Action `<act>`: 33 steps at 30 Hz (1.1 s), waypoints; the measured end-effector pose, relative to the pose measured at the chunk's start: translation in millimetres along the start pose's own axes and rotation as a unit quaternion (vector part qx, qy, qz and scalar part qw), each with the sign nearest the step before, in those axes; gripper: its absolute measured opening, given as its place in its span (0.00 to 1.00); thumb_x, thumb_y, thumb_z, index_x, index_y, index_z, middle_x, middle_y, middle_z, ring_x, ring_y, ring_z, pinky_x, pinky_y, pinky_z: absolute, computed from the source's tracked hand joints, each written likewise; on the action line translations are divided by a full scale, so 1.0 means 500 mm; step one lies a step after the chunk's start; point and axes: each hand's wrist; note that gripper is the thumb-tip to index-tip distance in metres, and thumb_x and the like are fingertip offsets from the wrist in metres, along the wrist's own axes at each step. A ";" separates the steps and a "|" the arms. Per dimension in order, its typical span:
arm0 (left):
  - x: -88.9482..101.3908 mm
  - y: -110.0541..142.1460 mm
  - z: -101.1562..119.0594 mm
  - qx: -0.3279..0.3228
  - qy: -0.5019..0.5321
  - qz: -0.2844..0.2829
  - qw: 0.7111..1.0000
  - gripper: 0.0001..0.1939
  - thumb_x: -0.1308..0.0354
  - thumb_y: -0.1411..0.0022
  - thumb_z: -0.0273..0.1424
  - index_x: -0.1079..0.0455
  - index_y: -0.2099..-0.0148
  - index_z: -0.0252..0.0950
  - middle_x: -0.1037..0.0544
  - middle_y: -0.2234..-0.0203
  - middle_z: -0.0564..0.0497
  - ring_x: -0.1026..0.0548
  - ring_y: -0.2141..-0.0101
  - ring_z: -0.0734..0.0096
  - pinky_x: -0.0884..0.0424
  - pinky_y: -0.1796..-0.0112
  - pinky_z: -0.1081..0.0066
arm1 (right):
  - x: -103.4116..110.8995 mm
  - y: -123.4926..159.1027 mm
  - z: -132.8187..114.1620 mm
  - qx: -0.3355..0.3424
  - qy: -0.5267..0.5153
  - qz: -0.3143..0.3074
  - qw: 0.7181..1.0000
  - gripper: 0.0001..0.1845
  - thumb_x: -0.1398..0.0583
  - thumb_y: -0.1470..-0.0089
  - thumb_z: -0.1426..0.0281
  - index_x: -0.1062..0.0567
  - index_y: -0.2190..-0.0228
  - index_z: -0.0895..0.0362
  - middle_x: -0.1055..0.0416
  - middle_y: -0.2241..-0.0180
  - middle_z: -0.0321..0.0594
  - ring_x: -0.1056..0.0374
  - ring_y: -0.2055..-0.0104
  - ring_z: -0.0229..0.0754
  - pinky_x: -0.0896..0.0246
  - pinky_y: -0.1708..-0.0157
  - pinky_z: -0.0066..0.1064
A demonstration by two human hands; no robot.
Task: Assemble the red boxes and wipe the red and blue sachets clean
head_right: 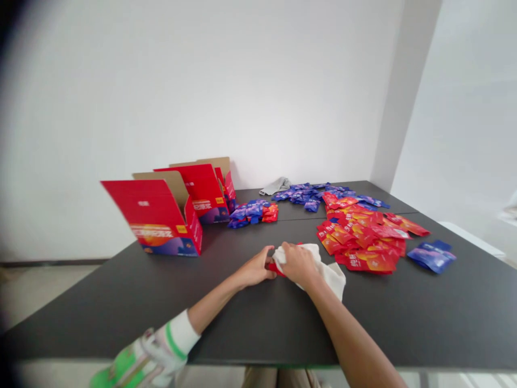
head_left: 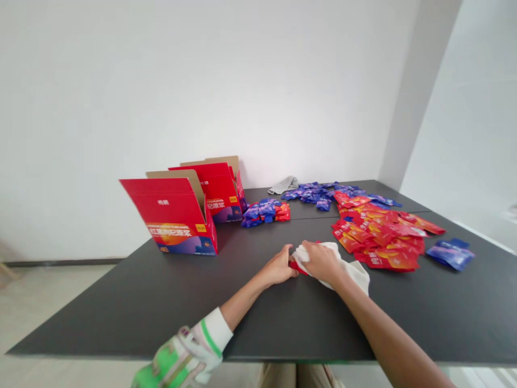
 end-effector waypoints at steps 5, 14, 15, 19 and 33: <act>-0.004 -0.001 0.001 0.007 -0.031 0.014 0.999 0.45 0.38 0.59 0.28 0.52 0.39 0.29 0.25 0.62 0.46 0.27 0.62 0.62 0.34 0.64 0.71 | 0.001 0.000 0.002 -0.020 0.014 0.017 1.000 0.12 0.47 0.47 0.69 0.34 0.60 0.58 0.30 0.61 0.47 0.33 0.59 0.47 0.49 0.66 0.30; -0.011 0.009 0.016 0.035 -0.059 0.039 0.997 0.46 0.37 0.59 0.33 0.50 0.39 0.30 0.26 0.58 0.43 0.27 0.61 0.58 0.32 0.64 0.70 | -0.012 0.003 -0.011 -0.038 0.041 0.032 0.998 0.15 0.52 0.43 0.64 0.34 0.60 0.60 0.30 0.62 0.50 0.33 0.60 0.50 0.49 0.70 0.31; -0.011 0.010 0.017 0.037 -0.062 0.041 0.997 0.46 0.37 0.59 0.33 0.50 0.39 0.31 0.27 0.57 0.42 0.27 0.60 0.57 0.32 0.63 0.69 | -0.013 0.003 -0.013 -0.030 0.042 0.028 0.998 0.13 0.51 0.43 0.65 0.33 0.61 0.59 0.30 0.62 0.49 0.32 0.60 0.49 0.49 0.70 0.31; -0.014 0.017 0.018 0.033 -0.068 0.051 0.996 0.46 0.37 0.59 0.32 0.50 0.39 0.31 0.29 0.53 0.40 0.29 0.55 0.55 0.33 0.59 0.69 | -0.021 0.013 -0.021 0.033 0.042 -0.002 0.999 0.08 0.46 0.47 0.66 0.33 0.64 0.55 0.29 0.66 0.40 0.32 0.61 0.44 0.49 0.69 0.28; 0.101 0.057 -0.004 0.007 -0.119 0.175 0.977 0.31 0.48 0.45 0.29 0.49 0.39 0.35 0.26 0.58 0.44 0.27 0.60 0.62 0.32 0.64 0.71 | -0.044 -0.018 0.123 -0.247 -0.011 0.038 0.968 0.32 0.57 0.47 0.48 0.32 0.55 0.56 0.29 0.60 0.56 0.33 0.56 0.62 0.39 0.65 0.49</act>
Point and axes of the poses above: each hand's wrist, its own y-axis away from the middle knuckle, its own x-axis out of the back of the hand, z = x × y
